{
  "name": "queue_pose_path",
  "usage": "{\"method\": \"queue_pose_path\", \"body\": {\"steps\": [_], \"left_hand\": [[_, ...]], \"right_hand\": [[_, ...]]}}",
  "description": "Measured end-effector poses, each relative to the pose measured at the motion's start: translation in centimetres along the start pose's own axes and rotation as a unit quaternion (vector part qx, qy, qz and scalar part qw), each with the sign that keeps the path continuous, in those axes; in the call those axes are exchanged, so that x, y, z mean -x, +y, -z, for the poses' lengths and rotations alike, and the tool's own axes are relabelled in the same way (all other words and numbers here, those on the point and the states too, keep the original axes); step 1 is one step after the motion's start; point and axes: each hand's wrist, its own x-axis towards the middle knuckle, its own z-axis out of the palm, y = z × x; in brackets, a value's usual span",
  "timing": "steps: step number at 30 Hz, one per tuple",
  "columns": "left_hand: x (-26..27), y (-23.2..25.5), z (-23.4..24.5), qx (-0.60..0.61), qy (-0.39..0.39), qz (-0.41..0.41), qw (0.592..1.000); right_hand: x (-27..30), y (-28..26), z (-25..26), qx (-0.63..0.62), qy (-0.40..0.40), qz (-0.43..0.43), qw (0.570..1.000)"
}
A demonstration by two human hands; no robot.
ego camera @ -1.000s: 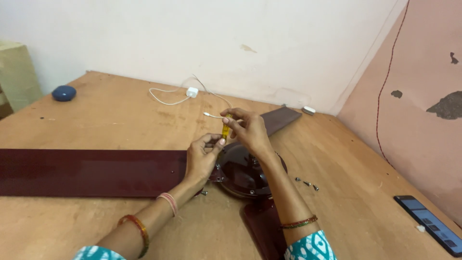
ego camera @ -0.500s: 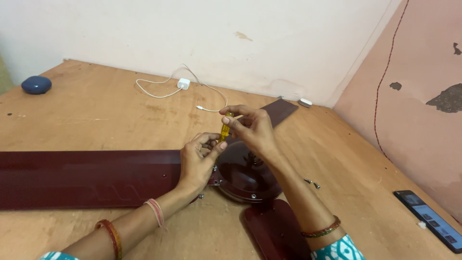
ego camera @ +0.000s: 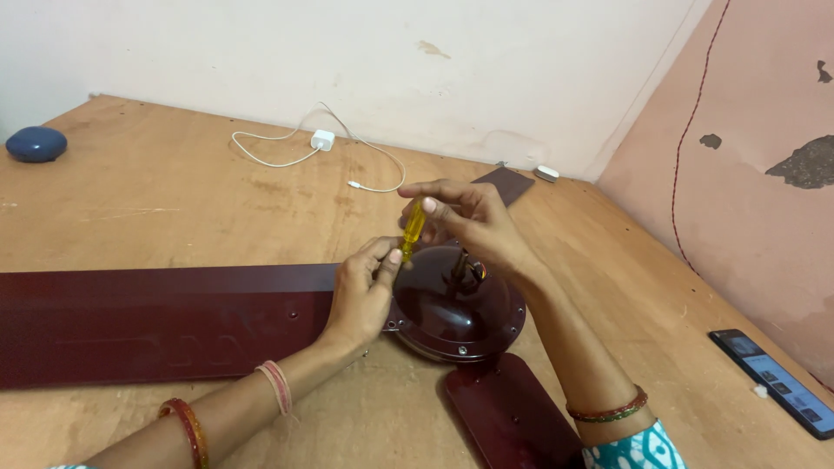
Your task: The person attaches maroon fan blades to the central motor housing using a yellow screwdriver. They align each blade, insert screws, and tighten them sequentially while stabilizing the fan on a wooden table.
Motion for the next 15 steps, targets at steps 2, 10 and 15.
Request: {"method": "queue_pose_path", "body": {"steps": [2,10,15], "left_hand": [[0.3,0.1,0.0,-0.009,-0.012,0.019,1.0],[0.0,0.7,0.2,0.067,-0.034,0.005,0.997],[-0.5,1.4,0.6,-0.045,-0.061,0.029,0.997]], "right_hand": [[0.0,-0.1,0.1,0.002,-0.006,0.003,1.0],[-0.2,0.2,0.2,-0.01,-0.009,0.013,1.0],[-0.2,0.4,0.3,-0.01,0.016,0.0,1.0]]}}
